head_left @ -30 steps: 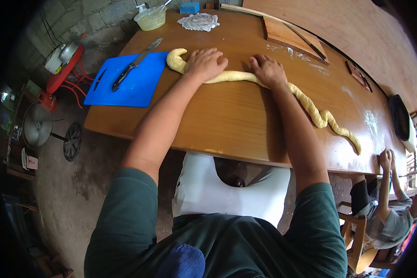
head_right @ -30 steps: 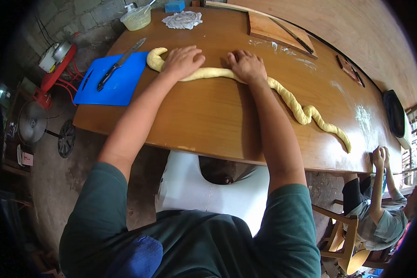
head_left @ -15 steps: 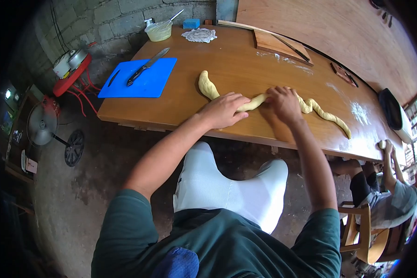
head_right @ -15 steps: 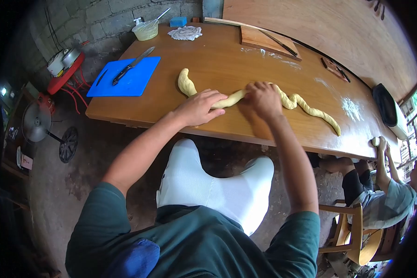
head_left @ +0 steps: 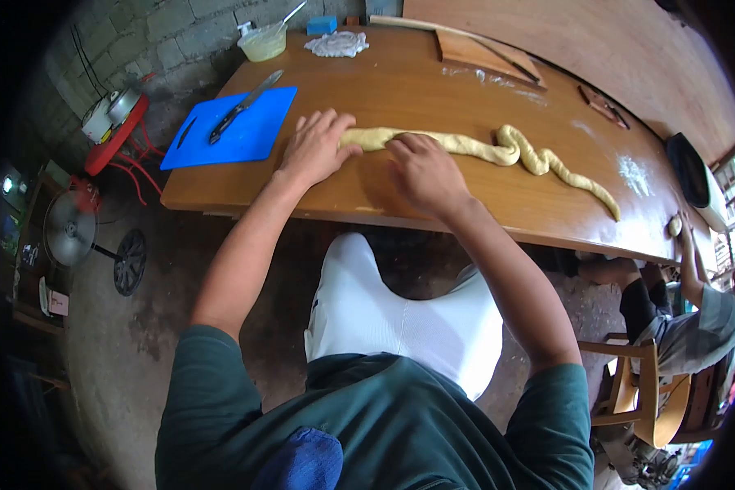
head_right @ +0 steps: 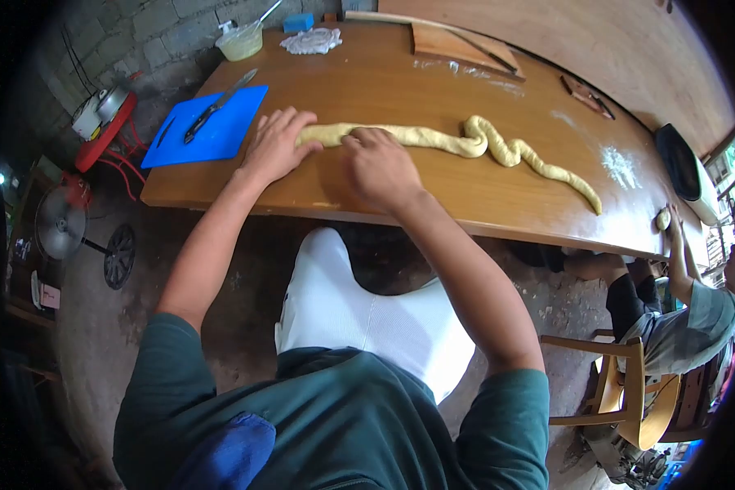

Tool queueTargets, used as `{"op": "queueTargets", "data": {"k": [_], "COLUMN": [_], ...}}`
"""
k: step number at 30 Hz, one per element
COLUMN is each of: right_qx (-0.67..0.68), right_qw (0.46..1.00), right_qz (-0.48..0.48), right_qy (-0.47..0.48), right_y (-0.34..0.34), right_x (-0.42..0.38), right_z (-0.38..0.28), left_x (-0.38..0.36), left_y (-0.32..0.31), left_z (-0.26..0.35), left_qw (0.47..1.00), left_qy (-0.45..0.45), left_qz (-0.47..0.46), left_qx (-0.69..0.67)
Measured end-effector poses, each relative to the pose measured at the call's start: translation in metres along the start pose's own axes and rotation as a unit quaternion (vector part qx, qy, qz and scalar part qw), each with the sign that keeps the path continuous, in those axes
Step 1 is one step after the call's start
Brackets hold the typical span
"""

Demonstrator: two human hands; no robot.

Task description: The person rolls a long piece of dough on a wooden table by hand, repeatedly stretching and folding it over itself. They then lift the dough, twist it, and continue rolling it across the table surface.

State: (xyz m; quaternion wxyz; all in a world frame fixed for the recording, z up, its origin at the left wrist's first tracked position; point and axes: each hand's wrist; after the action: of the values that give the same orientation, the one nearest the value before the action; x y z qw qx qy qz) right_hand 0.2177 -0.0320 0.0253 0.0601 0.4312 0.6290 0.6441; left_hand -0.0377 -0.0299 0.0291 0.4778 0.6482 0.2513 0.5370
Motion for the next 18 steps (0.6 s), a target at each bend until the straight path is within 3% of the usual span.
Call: {"op": "queueTargets", "data": {"k": [1,3,4,5,6,7,10,15,18], "right_qx": [0.025,0.055,0.042,0.028,0.011,0.016,0.018,-0.011,-0.012], "right_qw": [0.999,0.998,0.997,0.996,0.987,0.987,0.965,0.941,0.933], "right_qz": [-0.014,-0.034,-0.03,-0.027,-0.11,-0.121,-0.145,-0.173,-0.15], "right_qy": [0.016,-0.018,-0.053,-0.084,-0.116,-0.109,-0.219,-0.292,-0.327], "right_y": [-0.009,-0.036,-0.059,-0.076,-0.07,-0.076,-0.087,-0.103,-0.117], "right_x": [0.008,0.023,0.034,0.046,0.06,0.073,0.108,0.171,0.202], "right_z": [-0.013,-0.013,-0.002,0.006,0.007,0.009,0.023,0.055,0.081], "left_x": [-0.006,-0.01,-0.011,-0.02,-0.016,-0.01,0.031,0.096,0.132], "left_y": [-0.002,-0.004,-0.002,-0.047,-0.047,-0.044,-0.063,-0.089,-0.103], "left_z": [0.005,0.016,0.023,0.01,0.009,0.007,-0.024,-0.063,-0.08], "left_qw": [1.0,0.991,0.999,0.998,0.997,0.992,0.979,0.962,0.955], "left_qy": [0.003,-0.018,-0.011,0.017,0.037,0.056,0.108,0.158,0.189], "left_qz": [-0.011,0.131,-0.001,0.001,-0.056,-0.113,-0.17,-0.22,-0.224], "left_qx": [-0.001,0.03,-0.054,-0.066,-0.043,-0.022,-0.032,-0.029,0.047]}}
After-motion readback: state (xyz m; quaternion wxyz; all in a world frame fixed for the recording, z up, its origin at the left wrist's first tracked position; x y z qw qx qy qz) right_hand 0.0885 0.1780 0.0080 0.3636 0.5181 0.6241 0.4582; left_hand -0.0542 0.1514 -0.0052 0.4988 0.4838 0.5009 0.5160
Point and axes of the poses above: each hand's wrist, its own x-axis towards the middle knuckle, its own y-axis out of the back of the hand, z = x × y, and after that the axes turned 2 degrees about x, right-handed
